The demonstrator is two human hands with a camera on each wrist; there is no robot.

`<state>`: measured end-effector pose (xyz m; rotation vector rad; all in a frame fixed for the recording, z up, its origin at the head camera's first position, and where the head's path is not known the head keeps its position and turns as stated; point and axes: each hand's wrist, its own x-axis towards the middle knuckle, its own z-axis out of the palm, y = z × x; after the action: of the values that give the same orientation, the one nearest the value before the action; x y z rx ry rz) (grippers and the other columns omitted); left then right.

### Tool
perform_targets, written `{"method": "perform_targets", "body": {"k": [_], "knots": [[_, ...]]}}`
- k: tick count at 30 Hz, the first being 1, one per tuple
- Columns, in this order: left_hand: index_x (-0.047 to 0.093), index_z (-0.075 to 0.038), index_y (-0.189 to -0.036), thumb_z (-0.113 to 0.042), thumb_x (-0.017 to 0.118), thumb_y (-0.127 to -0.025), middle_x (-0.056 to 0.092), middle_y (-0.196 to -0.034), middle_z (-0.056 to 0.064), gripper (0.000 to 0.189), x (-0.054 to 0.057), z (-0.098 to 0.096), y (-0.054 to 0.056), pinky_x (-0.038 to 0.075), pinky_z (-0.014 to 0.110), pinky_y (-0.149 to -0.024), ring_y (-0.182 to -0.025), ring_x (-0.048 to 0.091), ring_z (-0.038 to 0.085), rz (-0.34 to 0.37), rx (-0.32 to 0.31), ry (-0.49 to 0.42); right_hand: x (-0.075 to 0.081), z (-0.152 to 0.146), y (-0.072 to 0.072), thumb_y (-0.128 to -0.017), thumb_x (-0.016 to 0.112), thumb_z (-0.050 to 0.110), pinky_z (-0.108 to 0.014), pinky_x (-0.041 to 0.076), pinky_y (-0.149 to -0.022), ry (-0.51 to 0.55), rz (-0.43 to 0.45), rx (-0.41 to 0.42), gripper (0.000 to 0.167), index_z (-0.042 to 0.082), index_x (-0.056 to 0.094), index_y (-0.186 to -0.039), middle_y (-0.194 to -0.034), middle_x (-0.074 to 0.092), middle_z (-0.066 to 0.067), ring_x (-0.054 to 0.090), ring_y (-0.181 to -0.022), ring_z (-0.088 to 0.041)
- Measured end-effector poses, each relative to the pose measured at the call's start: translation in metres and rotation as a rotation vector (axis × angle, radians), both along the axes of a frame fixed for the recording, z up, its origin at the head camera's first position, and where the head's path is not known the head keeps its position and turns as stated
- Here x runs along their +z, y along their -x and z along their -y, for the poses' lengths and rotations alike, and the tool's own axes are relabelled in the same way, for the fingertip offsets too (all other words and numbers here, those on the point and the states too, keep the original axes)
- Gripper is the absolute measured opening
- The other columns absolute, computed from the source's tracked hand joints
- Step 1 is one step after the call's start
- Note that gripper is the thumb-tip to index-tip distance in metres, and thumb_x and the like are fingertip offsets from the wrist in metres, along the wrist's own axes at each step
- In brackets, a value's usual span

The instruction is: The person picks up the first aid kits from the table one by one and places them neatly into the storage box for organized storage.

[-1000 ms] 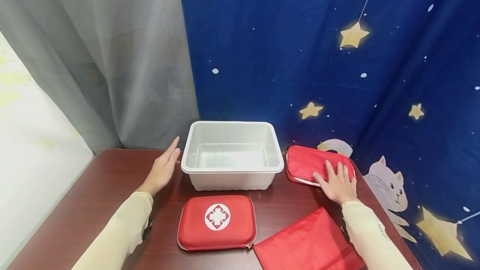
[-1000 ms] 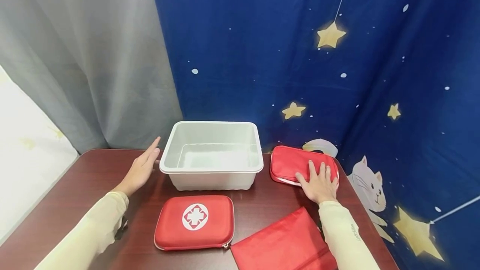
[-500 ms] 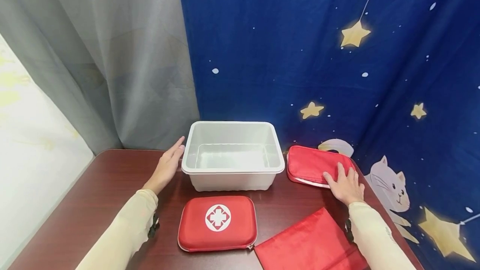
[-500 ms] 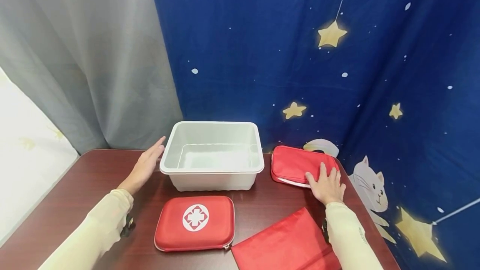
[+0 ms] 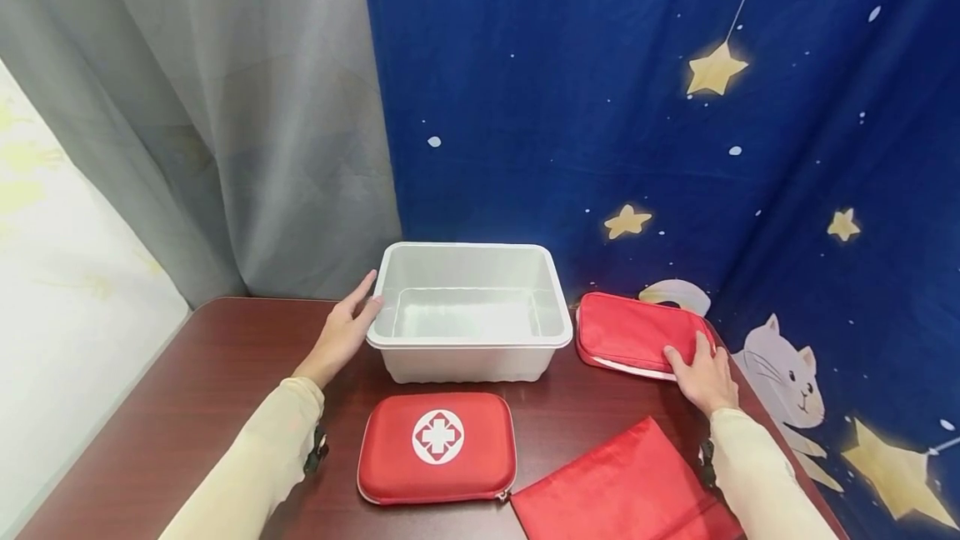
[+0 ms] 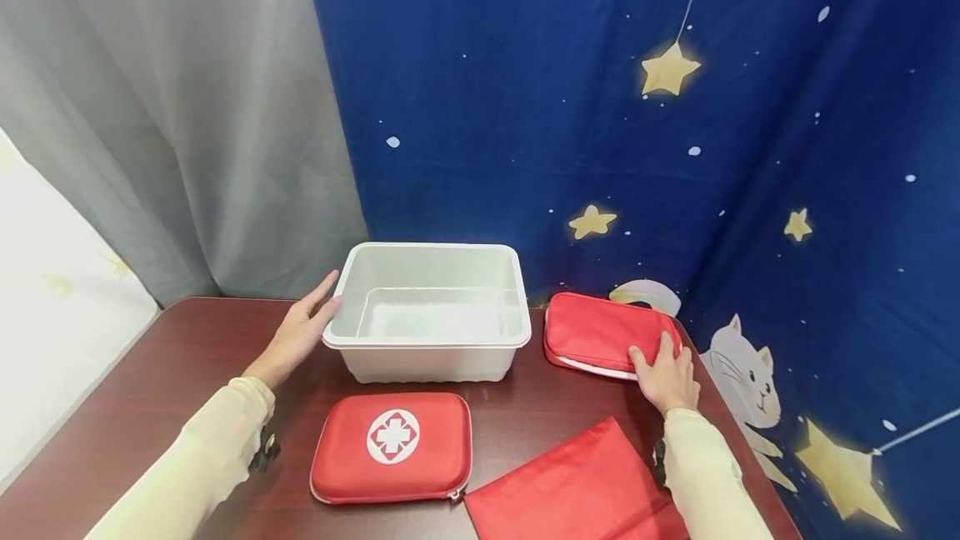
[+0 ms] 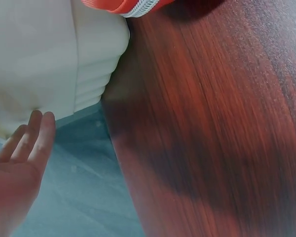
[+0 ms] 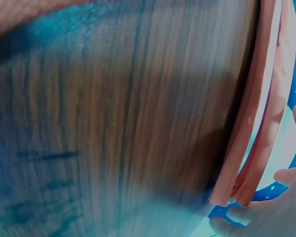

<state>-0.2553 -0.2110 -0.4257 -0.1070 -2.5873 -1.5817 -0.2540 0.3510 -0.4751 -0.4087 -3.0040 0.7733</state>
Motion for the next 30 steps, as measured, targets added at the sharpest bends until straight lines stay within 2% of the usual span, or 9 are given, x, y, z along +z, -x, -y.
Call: {"method": "perform_targets", "body": {"k": [5, 10, 13, 17, 25, 30], "knots": [[0.024, -0.020, -0.159, -0.045, 0.045, -0.104, 0.028, -0.160, 0.014, 0.064, 0.002, -0.003, 0.000, 0.030, 0.054, -0.114, -0.145, 0.031, 0.033, 0.020, 0.004, 0.014, -0.001, -0.007, 0.000, -0.100, 0.042, 0.053, -0.075, 0.028, -0.101, 0.071, -0.018, -0.061, 0.085, -0.004, 0.012, -0.155, -0.145, 0.023, -0.044, 0.030, -0.129, -0.063], [0.025, -0.014, -0.159, -0.033, 0.044, -0.106, 0.027, -0.161, 0.015, 0.059, 0.004, -0.005, 0.002, 0.026, 0.054, -0.115, -0.147, 0.026, 0.033, -0.007, -0.012, 0.053, -0.001, -0.012, 0.001, -0.100, 0.047, 0.047, -0.073, 0.027, -0.104, 0.087, -0.020, -0.103, 0.082, -0.006, 0.016, -0.154, -0.147, 0.027, -0.042, 0.030, -0.131, -0.061], [0.026, -0.011, -0.158, -0.027, 0.044, -0.106, 0.029, -0.159, 0.016, 0.057, 0.004, -0.004, 0.004, 0.025, 0.054, -0.116, -0.147, 0.027, 0.033, -0.015, -0.015, 0.062, 0.000, -0.013, 0.002, -0.098, 0.053, 0.045, -0.073, 0.026, -0.105, 0.094, -0.012, -0.098, 0.085, -0.006, 0.015, -0.154, -0.147, 0.026, -0.042, 0.029, -0.131, -0.061], [0.026, -0.012, -0.158, -0.027, 0.044, -0.106, 0.028, -0.160, 0.016, 0.057, 0.003, -0.004, 0.004, 0.023, 0.054, -0.117, -0.147, 0.026, 0.033, 0.003, -0.020, 0.054, 0.000, -0.015, 0.004, -0.096, 0.058, 0.045, -0.073, 0.026, -0.105, 0.089, 0.000, -0.099, 0.089, -0.005, 0.013, -0.154, -0.147, 0.025, -0.043, 0.029, -0.131, -0.062], [0.027, -0.013, -0.158, -0.028, 0.043, -0.106, 0.027, -0.161, 0.014, 0.057, 0.001, -0.004, 0.005, 0.022, 0.053, -0.117, -0.148, 0.025, 0.031, 0.006, -0.022, 0.026, -0.003, -0.017, 0.004, -0.096, 0.058, 0.043, -0.072, 0.026, -0.106, 0.073, 0.016, -0.085, 0.089, -0.007, 0.011, -0.154, -0.148, 0.024, -0.042, 0.028, -0.132, -0.062], [0.028, -0.014, -0.158, -0.027, 0.044, -0.106, 0.028, -0.161, 0.012, 0.056, 0.001, -0.004, 0.003, 0.024, 0.052, -0.117, -0.148, 0.026, 0.030, -0.001, -0.001, -0.008, -0.003, -0.015, 0.005, -0.097, 0.056, 0.045, -0.072, 0.027, -0.105, 0.058, 0.040, -0.079, 0.091, -0.006, 0.008, -0.154, -0.148, 0.023, -0.042, 0.028, -0.131, -0.062]]}}
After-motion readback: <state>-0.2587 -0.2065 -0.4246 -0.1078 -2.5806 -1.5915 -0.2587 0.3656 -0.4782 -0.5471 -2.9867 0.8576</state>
